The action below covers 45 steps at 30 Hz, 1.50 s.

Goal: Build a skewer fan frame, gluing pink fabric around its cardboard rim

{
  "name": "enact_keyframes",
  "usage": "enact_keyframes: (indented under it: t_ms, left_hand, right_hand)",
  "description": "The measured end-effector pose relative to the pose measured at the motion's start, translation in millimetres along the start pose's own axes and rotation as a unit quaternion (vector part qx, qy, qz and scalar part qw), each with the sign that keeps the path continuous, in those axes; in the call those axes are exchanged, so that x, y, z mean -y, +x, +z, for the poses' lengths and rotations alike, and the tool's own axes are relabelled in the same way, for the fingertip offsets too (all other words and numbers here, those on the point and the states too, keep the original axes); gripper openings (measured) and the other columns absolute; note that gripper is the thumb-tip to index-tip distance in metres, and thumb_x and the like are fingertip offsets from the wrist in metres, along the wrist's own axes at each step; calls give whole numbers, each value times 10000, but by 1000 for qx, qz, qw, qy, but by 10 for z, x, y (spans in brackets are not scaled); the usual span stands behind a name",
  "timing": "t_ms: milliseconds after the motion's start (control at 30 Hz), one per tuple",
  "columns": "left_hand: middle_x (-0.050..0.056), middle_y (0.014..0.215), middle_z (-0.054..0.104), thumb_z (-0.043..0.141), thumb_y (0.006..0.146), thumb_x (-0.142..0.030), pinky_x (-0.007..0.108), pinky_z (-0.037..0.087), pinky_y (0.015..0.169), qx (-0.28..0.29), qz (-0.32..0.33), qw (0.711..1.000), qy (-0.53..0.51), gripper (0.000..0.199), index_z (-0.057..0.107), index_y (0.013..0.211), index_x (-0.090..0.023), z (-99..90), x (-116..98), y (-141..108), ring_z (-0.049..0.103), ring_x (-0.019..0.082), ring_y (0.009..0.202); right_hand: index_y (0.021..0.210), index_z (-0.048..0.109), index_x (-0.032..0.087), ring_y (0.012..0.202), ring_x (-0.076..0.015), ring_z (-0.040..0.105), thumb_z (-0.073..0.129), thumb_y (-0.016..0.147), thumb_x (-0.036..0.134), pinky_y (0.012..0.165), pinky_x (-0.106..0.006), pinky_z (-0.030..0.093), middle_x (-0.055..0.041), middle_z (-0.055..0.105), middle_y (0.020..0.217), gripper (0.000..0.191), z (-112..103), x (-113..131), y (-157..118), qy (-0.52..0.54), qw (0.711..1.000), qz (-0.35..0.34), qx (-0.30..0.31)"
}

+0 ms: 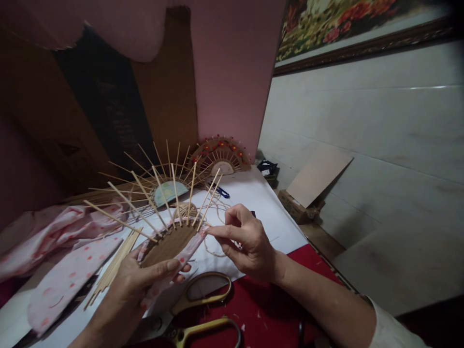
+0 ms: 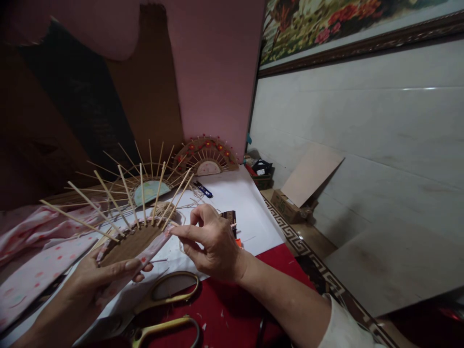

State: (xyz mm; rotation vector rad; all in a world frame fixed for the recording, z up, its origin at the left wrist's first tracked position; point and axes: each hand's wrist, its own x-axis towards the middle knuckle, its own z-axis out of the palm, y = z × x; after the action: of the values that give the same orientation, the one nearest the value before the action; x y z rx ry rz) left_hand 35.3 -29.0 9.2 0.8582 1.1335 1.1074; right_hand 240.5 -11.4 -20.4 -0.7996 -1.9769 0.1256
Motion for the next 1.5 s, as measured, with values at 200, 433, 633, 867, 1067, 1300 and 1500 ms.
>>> enact_keyframes:
  t_ms: [200,433,633,867,1067,1300,1500]
  left_hand:
    - [22,760,747,823,477,-153,232,532,483,11,2,1000,6,571,651,1020,-201,-14,-3,7,672,199,595]
    - [47,743,741,816,493,-181,233,530,483,-2,11,1000,19,462,661,928,-172,-46,39,17,666,197,585]
    - [41,756,733,794,561,-182,228,524,497,22,28,999,37,450,633,981,-171,-101,37,58,657,180,588]
    - [31,699,737,801,522,-113,215,536,483,-39,27,999,1,376,639,856,-173,-201,71,144,679,186,581]
    - [47,660,738,792,483,-93,181,546,474,-92,36,995,-25,294,655,742,-122,-238,42,201,673,158,533]
    - [74,650,741,773,478,-37,199,557,470,-95,61,993,-40,341,651,789,-106,-229,22,190,689,187,552]
    - [70,622,739,781,527,-67,197,567,520,-50,54,997,-28,241,674,739,-106,-235,37,158,693,178,573]
  right_hand:
    - [1057,677,179,787,-174,469,540,773,109,690,-334,444,-51,429,856,323,13,-1,-2,4,1000,-13,-8]
    - [1027,679,166,787,-171,478,556,751,89,655,-316,446,-56,444,857,312,15,-16,-4,13,999,-36,-16]
    - [963,670,184,722,-152,476,547,721,66,583,-285,431,-44,466,825,297,-33,28,10,12,995,-96,19]
    - [900,557,200,714,-166,517,661,710,89,611,-312,452,-15,513,759,244,-112,66,-17,79,979,-89,-165]
    - [737,546,188,622,-124,531,680,761,135,586,-266,438,3,574,702,146,-114,-19,47,56,978,58,-193]
    - [712,595,178,600,-119,540,623,804,170,578,-239,427,13,587,650,97,-92,-142,98,21,988,133,-81]
    - [648,569,168,549,-110,498,532,873,303,535,-237,391,8,543,590,266,-119,-44,194,35,990,131,-46]
